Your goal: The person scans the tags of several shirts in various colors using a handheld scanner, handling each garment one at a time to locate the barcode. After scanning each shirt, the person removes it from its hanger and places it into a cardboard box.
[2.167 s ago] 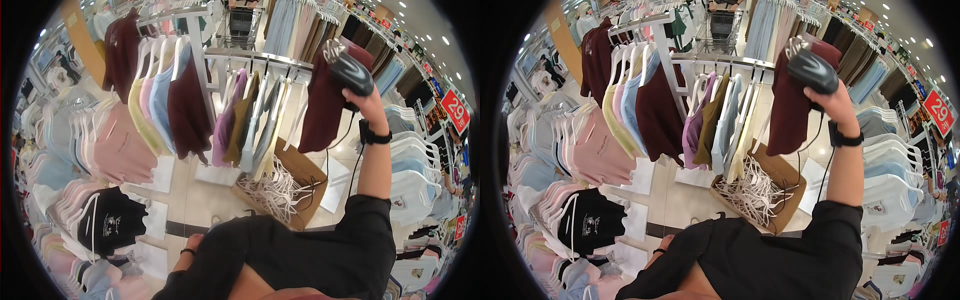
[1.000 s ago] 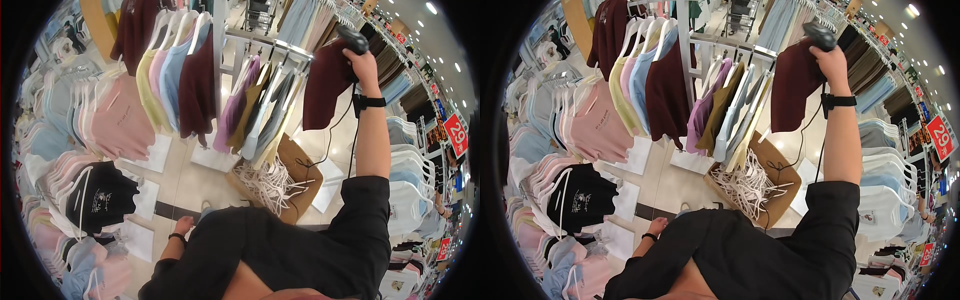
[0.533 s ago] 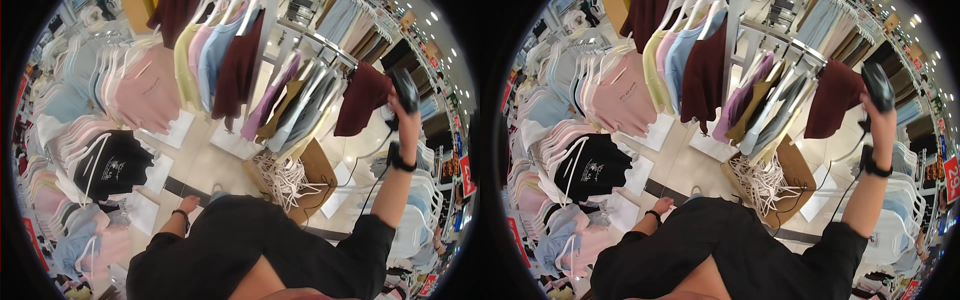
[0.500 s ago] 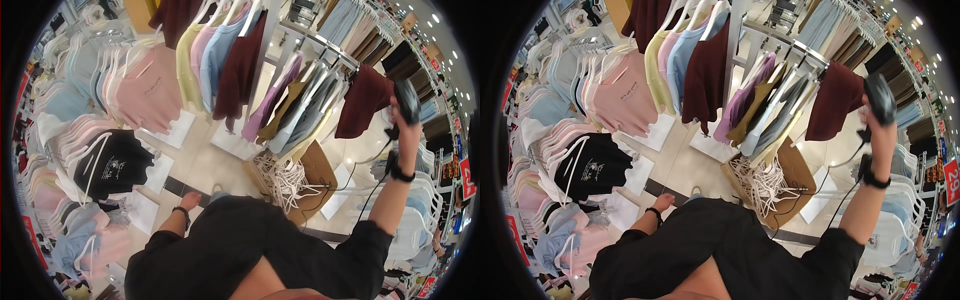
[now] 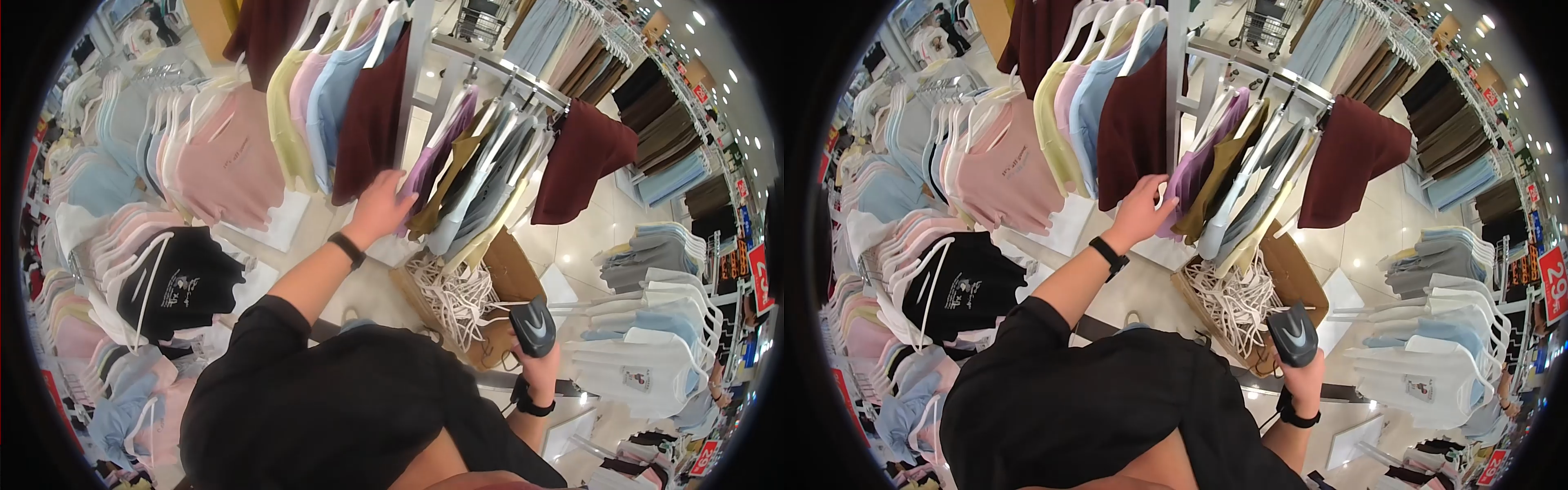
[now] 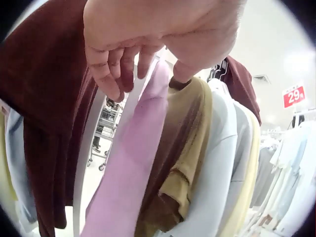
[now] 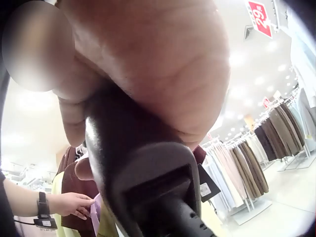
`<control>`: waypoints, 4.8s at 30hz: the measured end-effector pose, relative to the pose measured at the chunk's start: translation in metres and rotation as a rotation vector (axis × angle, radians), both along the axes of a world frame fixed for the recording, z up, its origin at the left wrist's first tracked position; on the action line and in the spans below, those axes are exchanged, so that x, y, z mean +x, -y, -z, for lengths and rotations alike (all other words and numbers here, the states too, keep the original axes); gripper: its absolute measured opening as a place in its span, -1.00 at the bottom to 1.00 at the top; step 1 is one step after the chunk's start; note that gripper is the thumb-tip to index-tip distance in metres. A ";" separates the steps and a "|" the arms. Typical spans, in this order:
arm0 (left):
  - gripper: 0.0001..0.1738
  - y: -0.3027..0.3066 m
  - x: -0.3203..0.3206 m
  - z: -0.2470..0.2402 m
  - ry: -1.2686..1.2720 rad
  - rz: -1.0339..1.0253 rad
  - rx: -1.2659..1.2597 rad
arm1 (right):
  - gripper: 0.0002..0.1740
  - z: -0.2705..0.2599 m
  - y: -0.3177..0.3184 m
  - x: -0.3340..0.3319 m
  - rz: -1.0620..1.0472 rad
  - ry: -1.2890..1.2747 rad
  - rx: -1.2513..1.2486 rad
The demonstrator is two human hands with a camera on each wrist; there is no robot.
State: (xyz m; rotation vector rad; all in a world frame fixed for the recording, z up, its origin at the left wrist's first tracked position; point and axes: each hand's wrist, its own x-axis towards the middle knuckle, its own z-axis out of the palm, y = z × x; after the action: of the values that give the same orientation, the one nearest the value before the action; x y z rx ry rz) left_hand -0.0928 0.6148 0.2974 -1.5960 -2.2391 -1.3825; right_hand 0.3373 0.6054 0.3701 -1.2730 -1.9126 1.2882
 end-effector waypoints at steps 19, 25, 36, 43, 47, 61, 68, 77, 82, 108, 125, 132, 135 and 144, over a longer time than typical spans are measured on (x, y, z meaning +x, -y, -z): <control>-0.72 0.022 -0.008 0.025 -0.045 -0.024 -0.141 | -0.79 0.015 0.016 -0.003 0.268 -0.147 -0.046; -0.72 0.049 0.004 0.055 0.214 0.000 -0.257 | -0.76 0.006 0.005 -0.023 0.186 -0.113 -0.097; -0.75 0.048 0.012 0.050 0.563 0.069 -0.229 | -0.71 0.012 -0.008 -0.033 0.109 -0.115 -0.113; -0.79 0.099 0.010 0.023 0.585 0.129 -0.212 | -0.62 0.022 -0.012 -0.021 0.009 -0.219 -0.163; -0.78 0.126 0.020 -0.031 0.803 0.387 -0.300 | -0.27 0.006 -0.010 -0.021 -0.142 -0.329 -0.331; -0.68 0.089 0.076 -0.120 0.634 0.986 -0.155 | -0.36 -0.036 -0.013 -0.100 -0.849 -0.202 -0.152; -0.20 0.097 0.089 -0.087 0.713 1.197 -0.392 | 0.02 -0.040 -0.008 -0.063 -0.451 -0.486 -0.318; -0.68 0.098 0.085 -0.078 0.709 0.832 -0.260 | 0.05 -0.064 -0.012 -0.074 -0.408 -0.676 -0.342; -0.66 0.099 0.072 -0.108 0.702 0.869 -0.421 | -0.04 -0.068 -0.018 -0.064 -0.497 -0.617 -0.296; -0.40 0.074 0.097 -0.097 0.942 1.037 -0.437 | -0.31 -0.016 -0.023 -0.068 -0.781 -0.248 -0.270; -0.65 0.297 -0.041 0.301 0.181 0.150 -0.977 | 0.23 -0.026 -0.047 -0.027 -0.140 -1.182 -0.063; -0.51 0.445 -0.011 0.314 0.897 -0.159 -1.431 | -0.16 -0.147 -0.099 -0.116 -0.488 -1.304 0.070; -0.47 0.466 -0.018 0.320 0.943 -0.200 -1.242 | -0.26 -0.208 -0.140 -0.173 -0.499 -1.145 0.064; -0.63 0.423 -0.063 0.331 1.258 -0.412 -0.560 | -0.36 -0.188 -0.223 -0.274 -0.228 -0.923 -0.075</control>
State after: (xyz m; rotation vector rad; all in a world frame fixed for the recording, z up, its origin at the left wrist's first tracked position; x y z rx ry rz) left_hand -0.1558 0.1914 -0.0335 -0.0099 -3.5270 -2.0112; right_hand 0.0634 0.8286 0.5581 -0.3369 -1.3429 1.6722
